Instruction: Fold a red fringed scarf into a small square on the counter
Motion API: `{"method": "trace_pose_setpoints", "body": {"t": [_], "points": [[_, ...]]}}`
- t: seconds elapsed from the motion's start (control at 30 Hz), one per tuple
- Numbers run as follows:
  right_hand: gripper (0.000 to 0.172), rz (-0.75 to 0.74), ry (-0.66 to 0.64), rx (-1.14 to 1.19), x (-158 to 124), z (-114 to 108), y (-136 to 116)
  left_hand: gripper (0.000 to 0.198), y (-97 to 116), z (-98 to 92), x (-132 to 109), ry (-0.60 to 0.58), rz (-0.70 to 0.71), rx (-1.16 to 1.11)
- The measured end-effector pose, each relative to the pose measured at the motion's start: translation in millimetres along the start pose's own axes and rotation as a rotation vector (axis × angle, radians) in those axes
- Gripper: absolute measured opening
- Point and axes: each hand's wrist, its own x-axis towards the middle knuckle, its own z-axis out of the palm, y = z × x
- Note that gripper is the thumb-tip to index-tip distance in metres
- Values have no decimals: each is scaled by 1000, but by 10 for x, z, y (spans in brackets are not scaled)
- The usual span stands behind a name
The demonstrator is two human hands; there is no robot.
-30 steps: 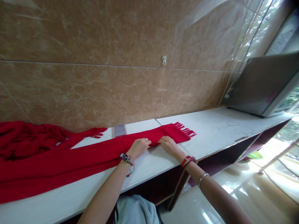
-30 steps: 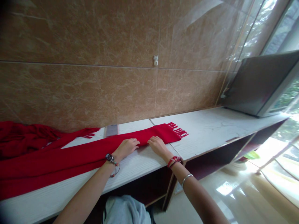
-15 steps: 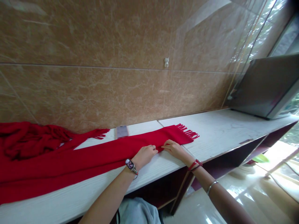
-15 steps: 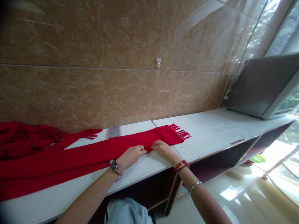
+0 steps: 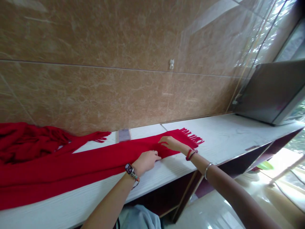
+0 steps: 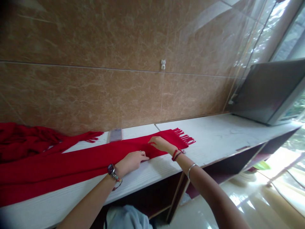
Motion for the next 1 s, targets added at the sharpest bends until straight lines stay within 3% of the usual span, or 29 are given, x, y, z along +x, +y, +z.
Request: {"method": "trace_pose_setpoints", "body": {"t": [0.07, 0.13, 0.47, 0.67, 0.83, 1.0], "points": [[29, -35, -133, -52, 157, 40, 40, 43, -4, -18, -8, -2, -1, -14], [29, -38, -183, -87, 279, 93, 85, 42, 2, -30, -12, 1, -6, -14], [30, 151, -91, -250, 476, 276, 316, 40, 9, -46, 4, -12, -24, -16], [25, -33, -41, 15, 474, 180, 161, 40, 5, -45, -1, 23, -27, -48], [25, -188, -210, 128, 431, 73, 6, 39, 35, -20, 21, 39, -9, -32], [32, -52, -127, -39, 466, 249, 194, 40, 62, -38, 40, 13, -15, -23]]}}
